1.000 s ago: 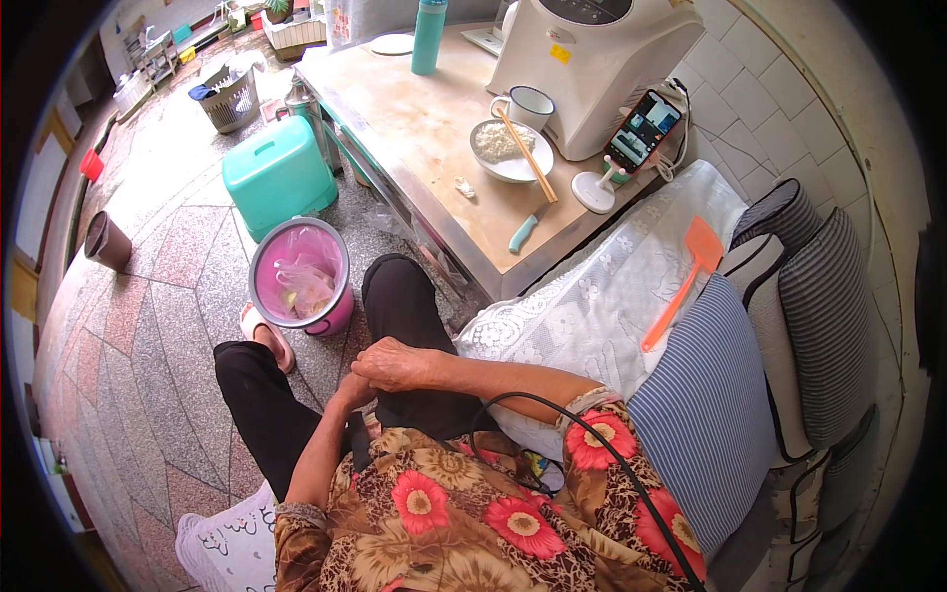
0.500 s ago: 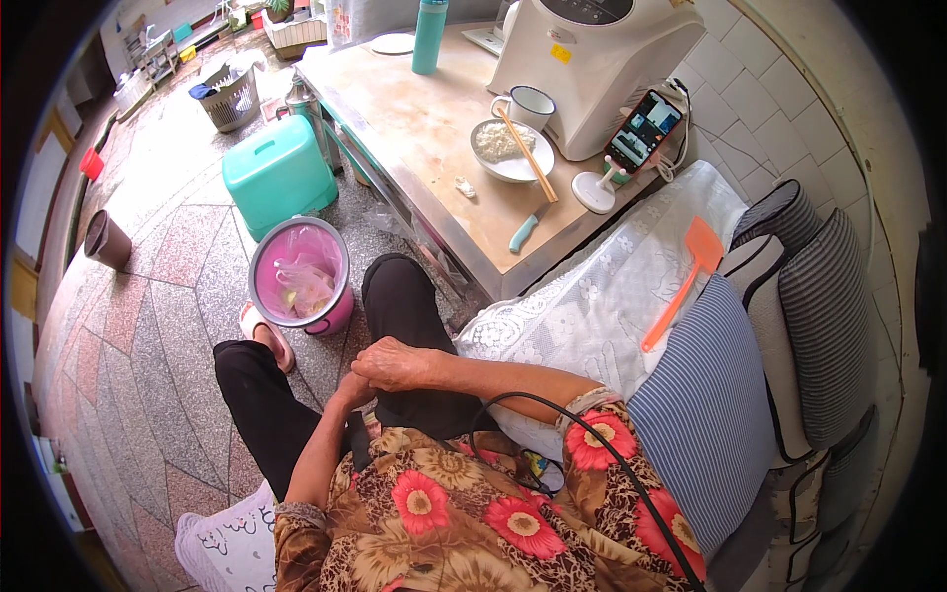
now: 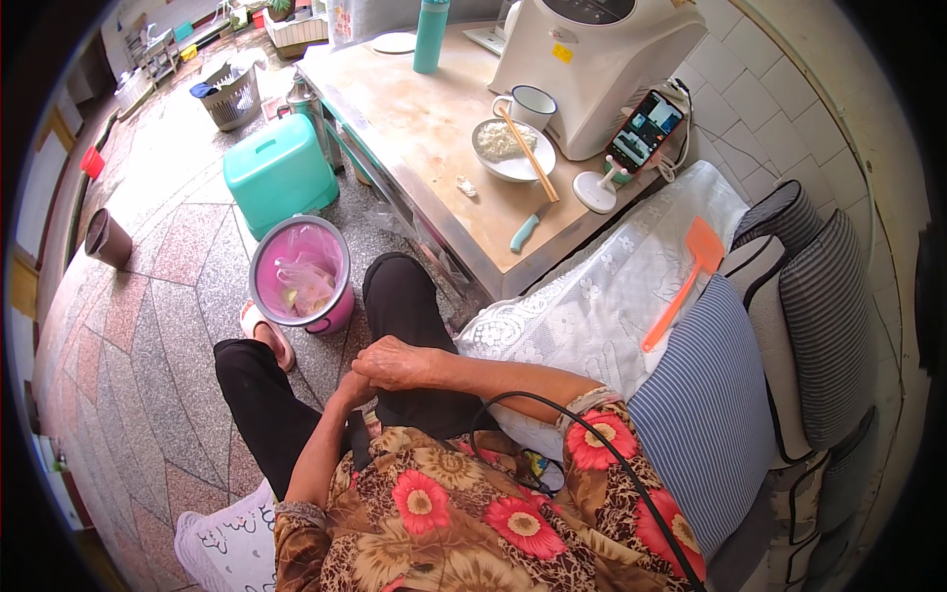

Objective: The person holds a small round fruit in both hands and turns it over several times.

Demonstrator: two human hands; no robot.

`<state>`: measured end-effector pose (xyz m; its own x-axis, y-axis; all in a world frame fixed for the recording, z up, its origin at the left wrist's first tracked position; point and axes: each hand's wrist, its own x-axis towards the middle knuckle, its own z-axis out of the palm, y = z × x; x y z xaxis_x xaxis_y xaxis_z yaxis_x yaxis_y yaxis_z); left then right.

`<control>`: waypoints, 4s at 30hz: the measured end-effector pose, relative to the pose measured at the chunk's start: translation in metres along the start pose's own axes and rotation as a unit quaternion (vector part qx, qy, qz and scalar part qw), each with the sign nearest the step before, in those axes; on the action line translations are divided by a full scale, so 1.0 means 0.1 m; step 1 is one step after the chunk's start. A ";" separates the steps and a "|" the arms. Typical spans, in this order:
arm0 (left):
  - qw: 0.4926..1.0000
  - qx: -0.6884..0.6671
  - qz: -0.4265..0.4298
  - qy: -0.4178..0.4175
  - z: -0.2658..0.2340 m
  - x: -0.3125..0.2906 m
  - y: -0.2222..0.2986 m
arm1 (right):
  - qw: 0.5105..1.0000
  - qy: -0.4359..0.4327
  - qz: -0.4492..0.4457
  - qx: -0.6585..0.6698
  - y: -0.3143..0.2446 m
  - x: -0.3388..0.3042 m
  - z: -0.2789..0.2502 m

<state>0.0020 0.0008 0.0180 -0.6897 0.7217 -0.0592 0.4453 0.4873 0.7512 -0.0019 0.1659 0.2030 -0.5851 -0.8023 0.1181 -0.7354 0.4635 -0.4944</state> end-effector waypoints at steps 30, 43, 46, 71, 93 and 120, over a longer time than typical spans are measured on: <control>0.995 -0.006 -0.074 -0.059 0.04 0.00 -0.07 | 1.000 -0.019 0.004 -0.006 0.02 -0.01 0.02; 0.995 -0.024 -0.082 -0.055 0.03 -0.01 -0.03 | 1.000 -0.021 0.007 -0.006 0.02 0.01 0.03; 0.996 -0.020 -0.069 -0.048 0.02 -0.01 -0.01 | 1.000 -0.019 0.007 -0.006 0.03 0.00 0.04; 0.997 0.003 -0.058 -0.055 -0.01 0.01 0.02 | 1.000 -0.007 0.002 -0.003 0.03 -0.01 0.04; 1.000 0.000 -0.023 -0.009 -0.04 -0.02 0.05 | 1.000 -0.018 0.002 -0.006 -0.01 0.00 -0.01; 0.994 0.011 -0.080 -0.071 -0.05 0.00 0.05 | 1.000 -0.010 0.000 -0.007 0.00 -0.01 0.00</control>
<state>0.0014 0.0006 0.0248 -0.6662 0.6950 -0.2704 0.3495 0.6113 0.7100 -0.0016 0.1667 0.2024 -0.5783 -0.8096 0.1007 -0.7403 0.4690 -0.4816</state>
